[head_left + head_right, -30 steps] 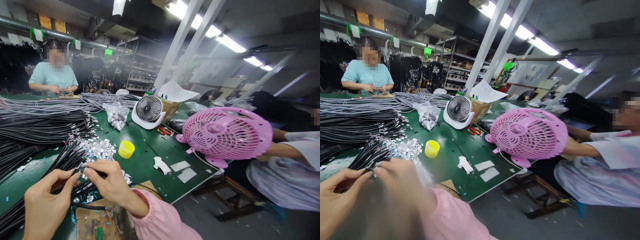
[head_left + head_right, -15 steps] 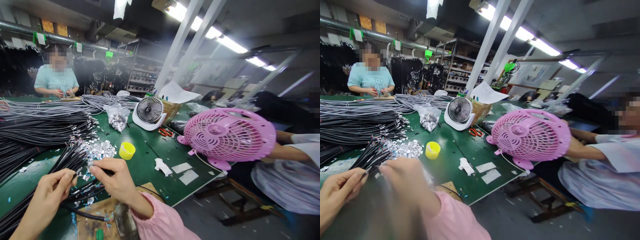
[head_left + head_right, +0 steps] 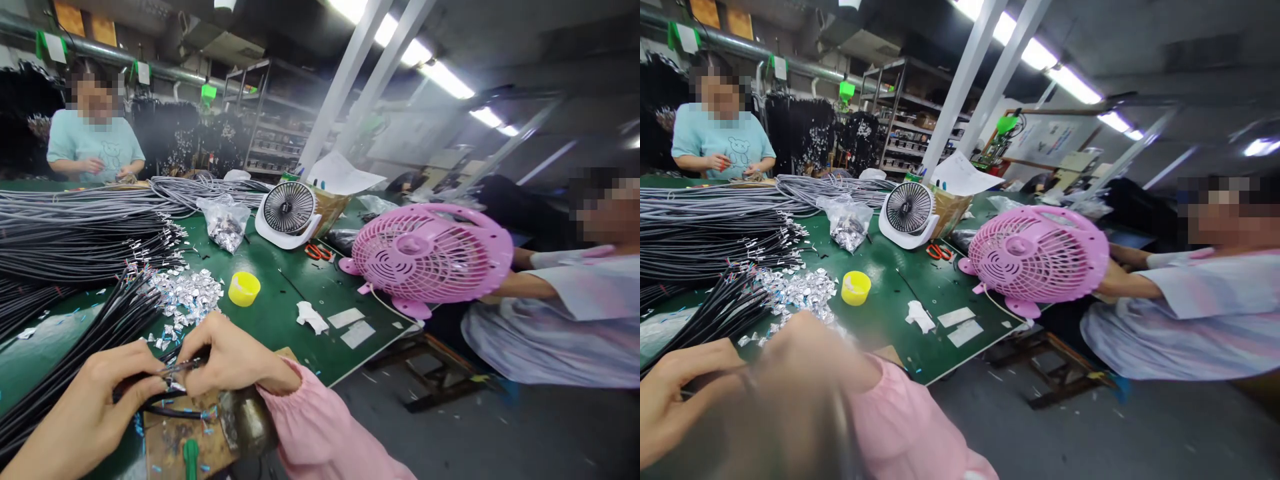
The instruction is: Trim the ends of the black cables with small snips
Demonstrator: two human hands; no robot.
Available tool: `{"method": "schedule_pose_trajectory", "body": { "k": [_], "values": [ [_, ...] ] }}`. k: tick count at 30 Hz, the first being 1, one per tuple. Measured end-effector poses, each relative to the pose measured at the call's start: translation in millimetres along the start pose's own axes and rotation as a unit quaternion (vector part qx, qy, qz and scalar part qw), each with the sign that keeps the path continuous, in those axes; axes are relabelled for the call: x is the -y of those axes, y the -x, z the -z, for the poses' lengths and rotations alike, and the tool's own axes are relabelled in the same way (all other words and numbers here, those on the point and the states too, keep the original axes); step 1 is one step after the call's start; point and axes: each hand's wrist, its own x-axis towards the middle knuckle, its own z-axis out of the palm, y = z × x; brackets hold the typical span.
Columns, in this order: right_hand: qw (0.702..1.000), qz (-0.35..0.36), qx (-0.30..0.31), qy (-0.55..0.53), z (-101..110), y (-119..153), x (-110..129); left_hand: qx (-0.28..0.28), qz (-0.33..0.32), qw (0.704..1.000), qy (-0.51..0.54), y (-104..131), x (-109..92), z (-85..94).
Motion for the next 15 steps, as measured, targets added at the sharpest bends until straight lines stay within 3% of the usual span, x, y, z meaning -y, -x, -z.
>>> {"method": "schedule_pose_trajectory", "body": {
  "k": [2, 4, 7, 10, 12, 15],
  "values": [
    [1.000, -0.008, -0.003, -0.018, -1.5, -3.6, -1.1, -0.007, 0.030, 0.999, 0.007, 2.4, 2.9, 3.0],
    [0.998, 0.021, -0.055, -0.004, -3.6, -8.3, 0.4, -0.037, 0.067, 0.997, 0.016, 4.7, 6.5, 4.0],
    [0.979, 0.146, -0.137, 0.029, -7.9, -13.3, 3.1, -0.044, 0.143, 0.987, 0.050, 4.7, 8.2, 1.7],
    [0.957, 0.231, -0.167, 0.058, -13.1, -13.6, 0.1, -0.014, 0.214, 0.972, 0.095, 2.5, 3.5, -0.4],
    [0.951, 0.241, -0.174, 0.088, -16.7, -11.6, -5.5, -0.004, 0.237, 0.964, 0.124, 2.4, 0.0, -1.1],
    [0.957, 0.196, -0.175, 0.121, -22.0, -7.2, -14.9, -0.015, 0.244, 0.953, 0.179, 5.1, 0.9, -4.2]
  ]
}}
